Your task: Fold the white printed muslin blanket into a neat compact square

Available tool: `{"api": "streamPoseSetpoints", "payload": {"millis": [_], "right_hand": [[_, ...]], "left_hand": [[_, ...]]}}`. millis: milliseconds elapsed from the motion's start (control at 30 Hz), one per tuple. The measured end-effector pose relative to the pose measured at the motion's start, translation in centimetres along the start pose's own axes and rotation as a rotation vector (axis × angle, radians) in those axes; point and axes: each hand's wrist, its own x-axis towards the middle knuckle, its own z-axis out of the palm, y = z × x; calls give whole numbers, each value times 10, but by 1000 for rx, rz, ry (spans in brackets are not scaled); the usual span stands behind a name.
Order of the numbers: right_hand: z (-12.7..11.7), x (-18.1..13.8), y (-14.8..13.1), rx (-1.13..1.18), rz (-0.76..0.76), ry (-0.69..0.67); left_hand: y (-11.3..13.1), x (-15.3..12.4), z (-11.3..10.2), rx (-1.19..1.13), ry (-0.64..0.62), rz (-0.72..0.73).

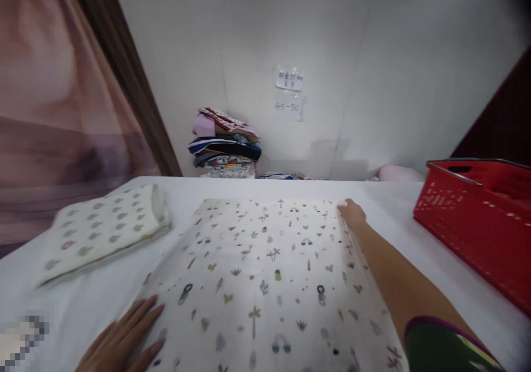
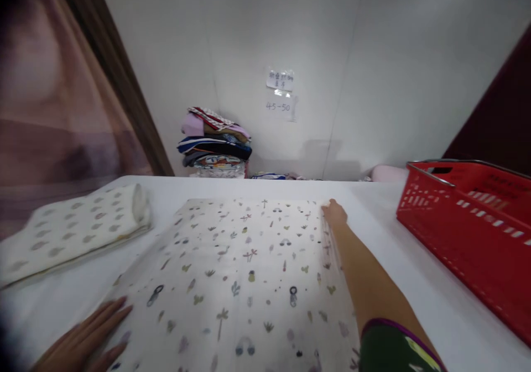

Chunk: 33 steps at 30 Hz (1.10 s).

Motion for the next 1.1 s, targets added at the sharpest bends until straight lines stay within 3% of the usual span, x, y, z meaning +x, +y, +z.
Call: {"api": "streamPoseSetpoints", "payload": {"millis": [167, 233, 300, 367, 433, 600, 733, 867, 1100], "right_hand": [[1, -15, 13, -55, -70, 6], [12, -15, 19, -154, -292, 148], [27, -15, 23, -199, -526, 188], [41, -17, 23, -240, -626, 120], [52, -19, 24, -286, -610, 14], [63, -18, 32, -324, -654, -38], [66, -13, 40, -335, -684, -40], [69, -12, 42, -339, -661, -34], [68, -16, 36, -294, -577, -41]], "left_hand": [[29, 15, -47, -46, -66, -86], [38, 33, -59, -60, -25, -132], [45, 58, -63, -79, -20, -118], [51, 89, -60, -89, -30, -101], [55, 123, -52, -93, -71, -125], [52, 204, -27, -122, -78, -423], [37, 249, -17, -130, -99, -602], [24, 268, -9, -139, -126, -618], [17, 262, -3, -118, -93, -556]]}}
